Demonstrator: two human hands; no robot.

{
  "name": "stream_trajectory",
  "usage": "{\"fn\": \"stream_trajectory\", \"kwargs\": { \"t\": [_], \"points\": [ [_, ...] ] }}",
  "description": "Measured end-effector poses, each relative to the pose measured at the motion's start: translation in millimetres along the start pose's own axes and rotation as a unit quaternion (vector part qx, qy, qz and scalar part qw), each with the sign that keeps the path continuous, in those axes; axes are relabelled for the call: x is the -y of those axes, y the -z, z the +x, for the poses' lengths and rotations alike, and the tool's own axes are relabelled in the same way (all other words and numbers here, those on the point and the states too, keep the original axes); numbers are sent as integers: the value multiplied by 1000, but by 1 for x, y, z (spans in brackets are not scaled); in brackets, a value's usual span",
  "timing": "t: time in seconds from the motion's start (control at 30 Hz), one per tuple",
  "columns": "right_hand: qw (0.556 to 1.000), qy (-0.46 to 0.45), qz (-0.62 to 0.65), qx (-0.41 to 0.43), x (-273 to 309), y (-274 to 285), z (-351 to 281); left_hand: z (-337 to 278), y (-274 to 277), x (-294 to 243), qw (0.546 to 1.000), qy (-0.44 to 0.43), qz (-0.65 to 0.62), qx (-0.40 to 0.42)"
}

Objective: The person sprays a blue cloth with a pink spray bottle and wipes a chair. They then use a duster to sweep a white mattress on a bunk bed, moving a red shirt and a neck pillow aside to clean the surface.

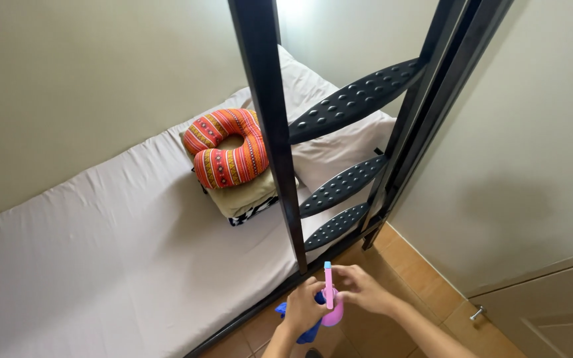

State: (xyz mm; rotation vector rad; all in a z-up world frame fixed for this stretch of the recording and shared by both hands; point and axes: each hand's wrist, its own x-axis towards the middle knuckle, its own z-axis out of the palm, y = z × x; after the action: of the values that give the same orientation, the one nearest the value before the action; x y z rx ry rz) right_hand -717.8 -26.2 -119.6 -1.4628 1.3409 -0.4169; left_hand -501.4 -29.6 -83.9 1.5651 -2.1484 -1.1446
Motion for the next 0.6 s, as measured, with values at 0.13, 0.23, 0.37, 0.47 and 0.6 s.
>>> {"fn": "stream_trajectory", "kwargs": {
  "t": [0.13, 0.23, 0.37, 0.47, 0.6],
  "points": [
    [995, -32, -53, -75, -110, 28, 10, 5, -17, 15, 999, -46, -21, -17],
    [974, -134, -162, -88, -181, 55, 2, 4, -22, 15, 997, -24, -46, -55],
    [907, -265, -324, -48, -238, 111, -36, 13, -37, 16, 995, 32, -69, -67],
    [821, -352, -449, 23, -297, 160, -73, 20, -53, 6, 990, 47, -91, -96],
    [673, -396, -613, 118, -330, 245, -142, 29, -67, -25, 979, 99, -111, -138]
  ]
}}
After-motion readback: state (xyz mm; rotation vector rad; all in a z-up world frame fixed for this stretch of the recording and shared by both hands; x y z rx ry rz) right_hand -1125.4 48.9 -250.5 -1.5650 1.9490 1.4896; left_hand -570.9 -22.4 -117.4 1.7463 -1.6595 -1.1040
